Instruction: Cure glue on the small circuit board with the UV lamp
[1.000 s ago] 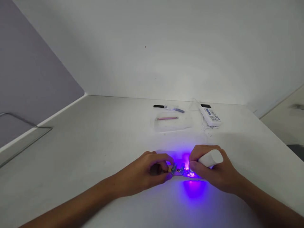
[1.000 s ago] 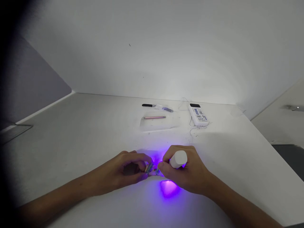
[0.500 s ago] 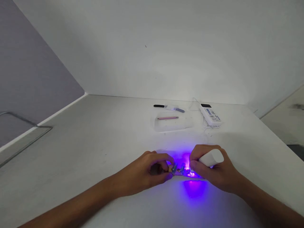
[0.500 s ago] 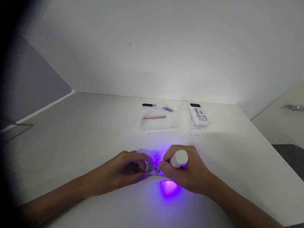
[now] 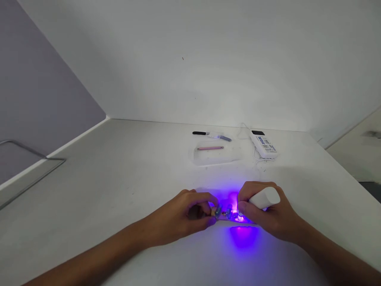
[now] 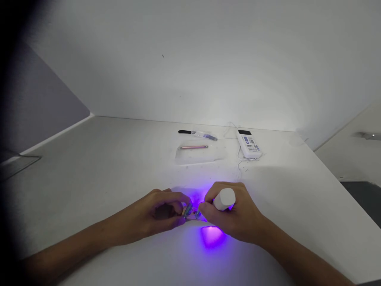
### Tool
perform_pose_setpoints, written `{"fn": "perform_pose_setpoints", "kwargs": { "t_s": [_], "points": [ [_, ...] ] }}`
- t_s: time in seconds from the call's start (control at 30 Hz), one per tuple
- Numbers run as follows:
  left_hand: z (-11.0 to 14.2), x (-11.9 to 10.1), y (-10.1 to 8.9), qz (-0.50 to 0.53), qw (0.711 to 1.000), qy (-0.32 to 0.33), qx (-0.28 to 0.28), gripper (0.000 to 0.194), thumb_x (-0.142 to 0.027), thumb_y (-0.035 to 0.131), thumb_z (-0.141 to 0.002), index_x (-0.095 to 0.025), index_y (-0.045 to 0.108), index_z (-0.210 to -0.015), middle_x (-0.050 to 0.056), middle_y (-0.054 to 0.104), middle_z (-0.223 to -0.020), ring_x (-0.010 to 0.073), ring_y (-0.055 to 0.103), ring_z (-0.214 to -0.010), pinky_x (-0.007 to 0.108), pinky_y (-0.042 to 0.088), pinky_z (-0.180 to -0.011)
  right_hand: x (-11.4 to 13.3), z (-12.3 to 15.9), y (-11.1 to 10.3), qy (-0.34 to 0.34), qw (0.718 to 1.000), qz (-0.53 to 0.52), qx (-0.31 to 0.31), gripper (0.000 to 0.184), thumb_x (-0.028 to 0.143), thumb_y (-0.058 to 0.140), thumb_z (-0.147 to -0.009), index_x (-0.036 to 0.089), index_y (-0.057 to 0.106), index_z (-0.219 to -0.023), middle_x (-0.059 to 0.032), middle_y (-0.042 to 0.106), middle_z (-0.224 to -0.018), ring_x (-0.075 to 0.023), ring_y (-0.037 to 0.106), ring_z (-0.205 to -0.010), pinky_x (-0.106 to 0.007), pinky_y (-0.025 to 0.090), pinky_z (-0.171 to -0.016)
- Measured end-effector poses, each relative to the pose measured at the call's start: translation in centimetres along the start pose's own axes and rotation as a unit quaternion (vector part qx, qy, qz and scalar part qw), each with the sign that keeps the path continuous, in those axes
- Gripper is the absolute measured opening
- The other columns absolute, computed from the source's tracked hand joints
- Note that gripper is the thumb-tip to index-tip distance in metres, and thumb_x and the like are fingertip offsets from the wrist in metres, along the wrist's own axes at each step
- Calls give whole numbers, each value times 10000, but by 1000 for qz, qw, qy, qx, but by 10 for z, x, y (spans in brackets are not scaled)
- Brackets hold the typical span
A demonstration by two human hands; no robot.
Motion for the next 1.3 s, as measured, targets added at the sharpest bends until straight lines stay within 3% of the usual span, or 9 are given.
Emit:
{"fn": "perform_pose_setpoints", "kwargs": {
  "t_s": [1.3],
  "points": [
    [0, 2, 1, -1, 1000, -2, -1, 141, -229, 629, -898, -189, 698, -1014, -28, 600, -747, 84, 418, -557, 186, 340, -512, 1, -1, -1, 2, 1000, 5, -3, 178, 185, 607, -822, 186, 577, -646, 6, 556, -626, -120, 486, -553, -249, 406, -507]
  ]
}}
Point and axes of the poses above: each hand's wrist, its own z-axis away from the middle knuckle, its own y-axis out of the palm, x = y × z, the point moved 10 cm from there along -z, towards the middle knuckle
